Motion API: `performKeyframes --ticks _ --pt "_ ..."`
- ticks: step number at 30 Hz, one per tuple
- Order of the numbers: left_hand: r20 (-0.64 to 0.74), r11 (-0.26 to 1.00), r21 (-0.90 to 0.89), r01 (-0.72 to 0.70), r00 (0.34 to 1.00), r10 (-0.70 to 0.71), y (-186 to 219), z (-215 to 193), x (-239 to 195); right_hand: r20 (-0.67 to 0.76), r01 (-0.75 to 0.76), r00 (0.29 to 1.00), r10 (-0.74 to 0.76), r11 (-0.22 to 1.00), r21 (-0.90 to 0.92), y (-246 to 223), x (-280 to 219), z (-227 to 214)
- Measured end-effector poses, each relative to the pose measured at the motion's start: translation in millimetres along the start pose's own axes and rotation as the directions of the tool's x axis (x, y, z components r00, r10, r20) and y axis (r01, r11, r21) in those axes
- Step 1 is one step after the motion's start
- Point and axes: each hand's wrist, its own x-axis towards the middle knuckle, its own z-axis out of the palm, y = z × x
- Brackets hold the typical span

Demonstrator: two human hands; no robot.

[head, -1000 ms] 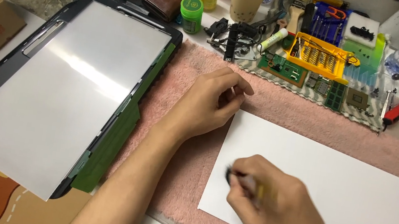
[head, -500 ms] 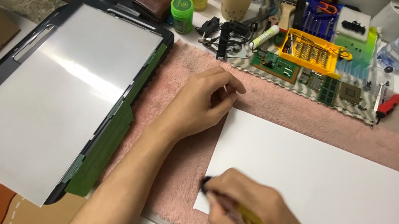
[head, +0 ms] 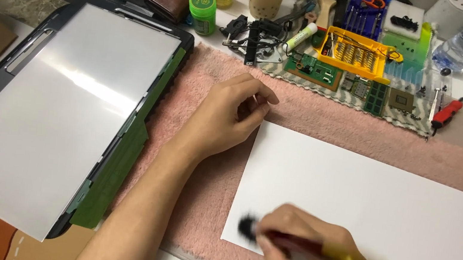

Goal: The person cleans a white sheet of paper on a cluttered desk using a brush and a sponge. They first brush the surface, then rub it with a green sponge, and finally use a grey scouring pad to wipe the paper.

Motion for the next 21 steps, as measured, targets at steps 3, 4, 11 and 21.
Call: performKeyframes --ticks 3,4,11,21 --pt "0.011 0.999 0.021 0.031 0.999 -0.032 2 -1 0 0.048 -0.285 0.950 0.308 0.921 -0.264 28 -7 -5" --pt "0.015 0.999 0.021 0.032 0.999 -0.033 2 -2 0 0.048 -0.288 0.950 0.310 0.922 -0.260 21 -8 -4" --pt "0.039 0.998 0.060 0.024 0.999 -0.026 10 -6 2 -0.009 -0.241 0.970 0.242 0.963 -0.119 6 -14 -17" --pt "0.088 0.985 0.170 0.001 0.996 -0.016 22 -10 5 -0.174 -0.169 0.969 0.175 0.984 0.049 19 -28 -22"
